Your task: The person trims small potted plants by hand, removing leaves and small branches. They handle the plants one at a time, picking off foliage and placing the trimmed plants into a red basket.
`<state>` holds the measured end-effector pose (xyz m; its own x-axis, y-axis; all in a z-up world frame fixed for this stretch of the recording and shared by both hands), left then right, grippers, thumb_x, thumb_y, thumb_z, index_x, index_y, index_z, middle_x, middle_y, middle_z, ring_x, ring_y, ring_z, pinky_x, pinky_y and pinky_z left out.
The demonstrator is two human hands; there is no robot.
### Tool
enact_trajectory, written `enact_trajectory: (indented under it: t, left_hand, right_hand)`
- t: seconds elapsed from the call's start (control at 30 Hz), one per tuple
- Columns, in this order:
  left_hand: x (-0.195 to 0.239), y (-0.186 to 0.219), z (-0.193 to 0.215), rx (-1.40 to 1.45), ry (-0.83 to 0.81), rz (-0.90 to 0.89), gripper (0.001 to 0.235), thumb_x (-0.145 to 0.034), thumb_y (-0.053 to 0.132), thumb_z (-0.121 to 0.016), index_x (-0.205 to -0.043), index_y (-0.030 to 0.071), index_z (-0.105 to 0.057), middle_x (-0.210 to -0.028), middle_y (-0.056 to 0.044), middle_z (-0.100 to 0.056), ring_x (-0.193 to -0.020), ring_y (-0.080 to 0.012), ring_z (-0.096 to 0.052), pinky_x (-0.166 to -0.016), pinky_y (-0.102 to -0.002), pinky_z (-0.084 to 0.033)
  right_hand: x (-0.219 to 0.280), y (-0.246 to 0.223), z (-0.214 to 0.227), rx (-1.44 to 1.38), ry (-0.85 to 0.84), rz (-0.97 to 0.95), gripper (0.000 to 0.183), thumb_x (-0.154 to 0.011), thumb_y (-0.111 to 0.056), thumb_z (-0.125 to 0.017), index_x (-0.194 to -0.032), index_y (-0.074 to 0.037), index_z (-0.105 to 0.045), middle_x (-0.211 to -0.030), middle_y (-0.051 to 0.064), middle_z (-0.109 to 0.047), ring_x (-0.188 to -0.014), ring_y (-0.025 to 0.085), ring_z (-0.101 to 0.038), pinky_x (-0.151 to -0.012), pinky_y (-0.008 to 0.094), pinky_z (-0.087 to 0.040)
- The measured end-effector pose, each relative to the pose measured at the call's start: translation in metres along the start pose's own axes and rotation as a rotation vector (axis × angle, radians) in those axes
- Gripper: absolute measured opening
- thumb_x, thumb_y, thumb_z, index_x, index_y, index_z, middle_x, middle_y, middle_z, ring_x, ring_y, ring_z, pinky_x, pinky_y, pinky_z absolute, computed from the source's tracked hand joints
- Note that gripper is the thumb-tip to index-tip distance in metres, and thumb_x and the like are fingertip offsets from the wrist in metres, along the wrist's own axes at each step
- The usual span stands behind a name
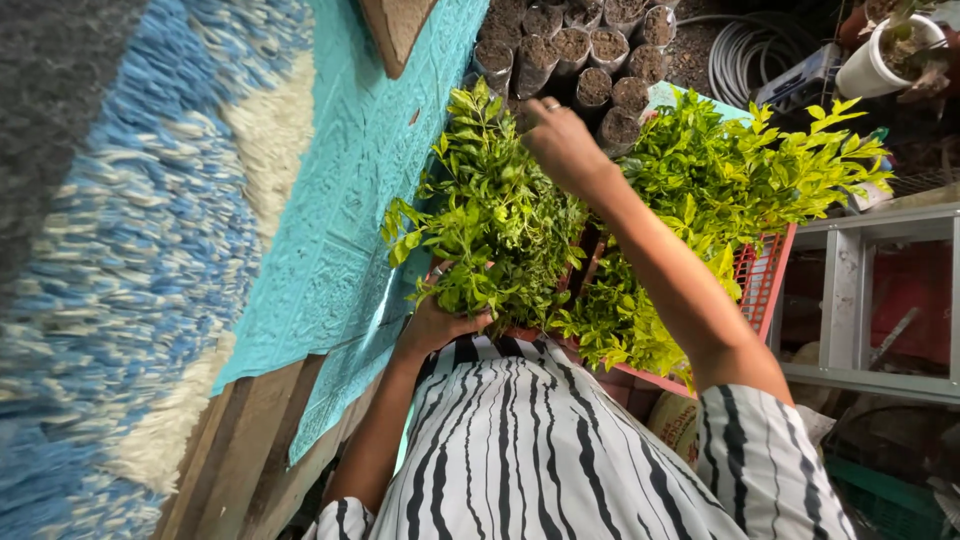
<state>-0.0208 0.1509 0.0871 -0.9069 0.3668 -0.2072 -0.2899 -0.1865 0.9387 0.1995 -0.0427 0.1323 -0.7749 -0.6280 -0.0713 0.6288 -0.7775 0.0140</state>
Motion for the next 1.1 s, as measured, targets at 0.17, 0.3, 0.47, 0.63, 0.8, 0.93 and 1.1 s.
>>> enact_trajectory:
  t: [0.17,0.3,0.47,0.63,0.8,0.93,1.1]
  left_hand:
    - [-0.024,0.034,-0.004,0.085,0.047,-0.06,0.077,-0.071,0.021,-0.091,-0.136,0.005,-0.056,-0.129,-0.002,-0.068,-0.125,-0.0189,-0.056,-0.117,-0.043,-0.026]
    - [-0.015,-0.031,-0.033,0.5,-0.048,0.219,0.061,-0.079,0.01,-0.093,-0.13,0.002,-0.06,-0.113,-0.003,-0.069,-0.105,-0.0118,-0.064,-0.098,-0.032,-0.054]
    - [-0.033,-0.007,-0.036,0.533,-0.084,0.216,0.063,-0.08,0.006,-0.092,-0.133,0.0,-0.06,-0.113,-0.004,-0.071,-0.104,-0.0125,-0.067,-0.097,-0.032,-0.057]
    - [-0.05,0.039,-0.021,0.571,-0.055,0.172,0.077,-0.075,0.009,-0.091,-0.14,0.004,-0.051,-0.12,-0.001,-0.07,-0.105,-0.0102,-0.066,-0.096,-0.03,-0.056]
    - [-0.051,0.027,-0.005,0.386,-0.02,0.281,0.068,-0.078,0.009,-0.088,-0.14,0.002,-0.061,-0.125,-0.004,-0.072,-0.102,-0.0109,-0.065,-0.075,-0.03,-0.052]
    - [-0.052,0.041,-0.001,0.425,-0.004,0.176,0.068,-0.081,0.011,-0.088,-0.141,0.003,-0.058,-0.124,-0.004,-0.072,-0.102,-0.0083,-0.067,-0.077,-0.024,-0.057]
    - [-0.043,0.03,-0.005,0.409,0.021,0.499,0.066,-0.072,0.014,-0.086,-0.133,0.008,-0.061,-0.095,0.0,-0.072,-0.073,-0.0072,-0.067,-0.046,-0.024,-0.05]
  right_hand:
    - [0.051,0.007,0.097,-0.109,0.213,-0.069,0.012,-0.086,-0.001,-0.069,-0.091,-0.007,-0.078,-0.105,0.016,-0.062,-0.103,0.033,-0.059,-0.085,0.044,-0.052]
    - [0.09,0.034,0.105,-0.399,0.386,-0.169,0.014,-0.093,-0.003,-0.076,-0.106,-0.005,-0.079,-0.097,0.013,-0.067,-0.089,0.03,-0.065,-0.078,0.041,-0.053]
    - [0.119,0.04,0.058,-1.015,0.318,-0.351,0.016,-0.093,-0.003,-0.076,-0.108,-0.004,-0.073,-0.095,0.002,-0.071,-0.084,0.01,-0.064,-0.074,0.028,-0.055]
    - [0.126,0.027,0.017,-1.131,0.223,-0.492,0.017,-0.092,-0.004,-0.077,-0.108,-0.003,-0.072,-0.089,-0.002,-0.069,-0.081,0.004,-0.061,-0.072,0.024,-0.054]
    - [0.094,0.004,0.03,-1.072,0.25,-0.275,0.027,-0.093,-0.006,-0.077,-0.12,-0.005,-0.075,-0.106,0.004,-0.07,-0.091,0.011,-0.065,-0.079,0.026,-0.056]
    - [0.087,0.056,-0.007,-0.96,0.328,-0.304,0.026,-0.095,-0.009,-0.076,-0.121,-0.006,-0.076,-0.113,0.009,-0.07,-0.097,0.017,-0.069,-0.084,0.031,-0.058]
    - [0.091,0.088,-0.084,-0.758,0.283,-0.49,0.049,-0.095,-0.02,-0.079,-0.138,-0.004,-0.061,-0.135,0.019,-0.059,-0.117,0.031,-0.062,-0.102,0.041,-0.051]
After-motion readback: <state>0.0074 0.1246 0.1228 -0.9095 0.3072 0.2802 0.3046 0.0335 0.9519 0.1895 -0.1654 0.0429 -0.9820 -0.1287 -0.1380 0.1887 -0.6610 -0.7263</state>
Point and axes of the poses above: each hand's wrist, its own x-axis away from the middle knuckle, its own z-axis out of the back of the hand, y = z × x, the point moved 7 cm from there along -x, towards the middle knuckle
